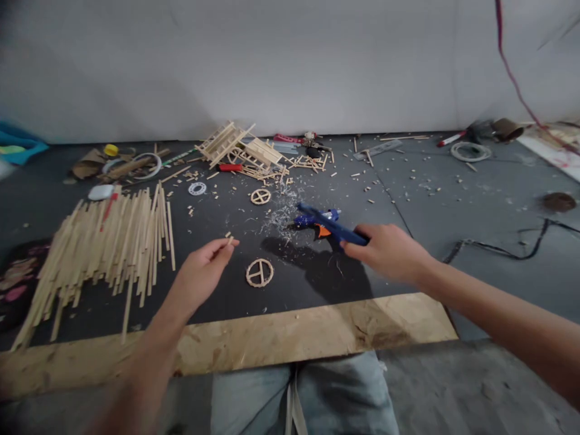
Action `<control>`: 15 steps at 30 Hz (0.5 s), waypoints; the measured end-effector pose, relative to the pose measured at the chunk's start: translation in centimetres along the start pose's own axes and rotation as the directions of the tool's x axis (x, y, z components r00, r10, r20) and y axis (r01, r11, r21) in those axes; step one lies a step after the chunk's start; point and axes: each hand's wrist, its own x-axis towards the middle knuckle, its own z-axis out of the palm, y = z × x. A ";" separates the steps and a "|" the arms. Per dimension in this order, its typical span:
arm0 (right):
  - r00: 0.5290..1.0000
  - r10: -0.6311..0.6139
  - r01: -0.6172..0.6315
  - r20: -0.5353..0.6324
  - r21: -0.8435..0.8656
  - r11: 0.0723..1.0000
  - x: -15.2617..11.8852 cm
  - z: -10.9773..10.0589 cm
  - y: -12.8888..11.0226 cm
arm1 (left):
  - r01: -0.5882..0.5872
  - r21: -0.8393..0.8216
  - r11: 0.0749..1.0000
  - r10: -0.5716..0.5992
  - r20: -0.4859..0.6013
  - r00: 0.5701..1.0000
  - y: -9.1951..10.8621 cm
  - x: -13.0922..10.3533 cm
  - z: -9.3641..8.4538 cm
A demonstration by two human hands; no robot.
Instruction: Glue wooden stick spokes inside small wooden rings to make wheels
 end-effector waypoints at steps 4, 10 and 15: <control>0.985 0.150 -0.154 -0.087 -0.034 0.988 2.9 -1.3 3.5 | -0.005 0.289 0.957 0.016 -0.036 0.999 -1.8 4.0 -1.9; 0.920 0.347 -0.363 -0.183 -0.065 0.929 6.5 -1.3 8.5 | 0.026 0.327 0.945 0.014 -0.121 0.993 -2.5 8.6 -4.5; 0.904 0.356 -0.388 -0.235 -0.106 0.915 7.9 -0.3 11.0 | 0.055 0.387 0.921 0.020 -0.187 0.982 -3.4 11.3 -6.5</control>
